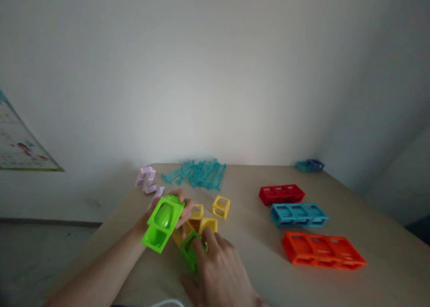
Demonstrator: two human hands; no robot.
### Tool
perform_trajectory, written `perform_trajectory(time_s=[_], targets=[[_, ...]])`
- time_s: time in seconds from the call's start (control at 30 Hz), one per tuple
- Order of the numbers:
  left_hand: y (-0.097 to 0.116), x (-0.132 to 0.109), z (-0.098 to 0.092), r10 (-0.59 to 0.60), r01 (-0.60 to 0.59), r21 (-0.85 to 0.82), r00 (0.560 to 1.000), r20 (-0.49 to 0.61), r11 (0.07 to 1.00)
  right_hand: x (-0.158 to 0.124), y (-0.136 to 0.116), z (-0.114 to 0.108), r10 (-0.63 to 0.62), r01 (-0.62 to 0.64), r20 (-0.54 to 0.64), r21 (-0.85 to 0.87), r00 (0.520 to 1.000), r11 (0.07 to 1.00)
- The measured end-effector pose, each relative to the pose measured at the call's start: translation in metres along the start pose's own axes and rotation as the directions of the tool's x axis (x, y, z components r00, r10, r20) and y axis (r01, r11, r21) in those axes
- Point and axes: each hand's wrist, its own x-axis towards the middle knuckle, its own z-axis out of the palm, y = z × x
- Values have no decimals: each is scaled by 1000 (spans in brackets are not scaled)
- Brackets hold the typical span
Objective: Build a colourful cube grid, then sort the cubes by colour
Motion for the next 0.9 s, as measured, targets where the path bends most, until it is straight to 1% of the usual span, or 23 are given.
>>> perform_trajectory(time_s=[0.03, 0.07, 0.1, 0.13, 0.23, 0.3, 0.33, 0.4, 0.47, 0.53, 0.57, 0.63, 0.7, 0.73, 0.77, 0.8, 0.83, 0.87, 0.9], targets=[[0, -2, 3, -78, 77, 22, 994, 73, 997, -3, 2, 7, 7, -7, 29, 0, 1000, 1000], [1, -3, 5, -142, 137, 50, 983, 117, 989, -5, 4, 13, 19, -20, 51, 9, 999, 1000], [2, -3, 8, -201, 193, 68, 968, 150, 979, -5, 6, 17, 30, -32, 63, 27, 998, 999], [4, -2, 9, -226, 215, 83, 963, 149, 973, -5, 8, 21, 41, -44, 68, 52, 997, 998], [8, 0, 12, -234, 223, 100, 965, 115, 970, -5, 12, 22, 54, -63, 56, 167, 997, 984], [9, 0, 12, -239, 227, 107, 964, 114, 968, -5, 15, 20, 51, -57, 29, 268, 998, 962], [9, 0, 12, -235, 224, 106, 966, 111, 969, -5, 17, 19, 57, -58, 13, 324, 998, 944], [8, -1, 13, -217, 208, 97, 972, 95, 973, -4, 21, 20, 107, -93, -5, 451, 994, 888], [7, -2, 13, -198, 191, 93, 977, 83, 977, -3, 25, 25, 185, -159, 18, 599, 983, 785], [6, -2, 14, -193, 186, 88, 978, 79, 979, -2, 29, 29, 265, -230, 76, 756, 961, 613], [5, -1, 13, -189, 183, 82, 979, 76, 980, 0, 30, 30, 294, -262, 122, 825, 948, 501], [4, 2, 12, -148, 146, 44, 988, 43, 988, 4, 32, 25, 335, -304, 216, 923, 917, 235], [4, 7, 8, -90, 89, -23, 996, -25, 996, 14, 35, 12, 350, -291, 275, 957, 895, -7], [4, 10, 6, -71, 68, -56, 995, -66, 996, 21, 37, 3, 363, -254, 271, 963, 892, -94], [4, 13, 4, -53, 43, -84, 992, -117, 996, 29, 39, -5, 381, -206, 248, 967, 891, -148], [4, 17, 2, -40, 23, -98, 984, -174, 995, 39, 41, -12, 411, -142, 202, 975, 889, -173], [4, 19, 0, -23, 0, -96, 971, -236, 995, 49, 44, -18, 438, -80, 147, 983, 887, -168], [4, 22, -1, 6, -31, -77, 954, -300, 997, 59, 46, -20, 458, -29, 87, 991, 885, -133], [4, 24, -1, 48, -67, -43, 934, -354, 997, 69, 49, -19, 473, 6, 30, 997, 881, -75]])
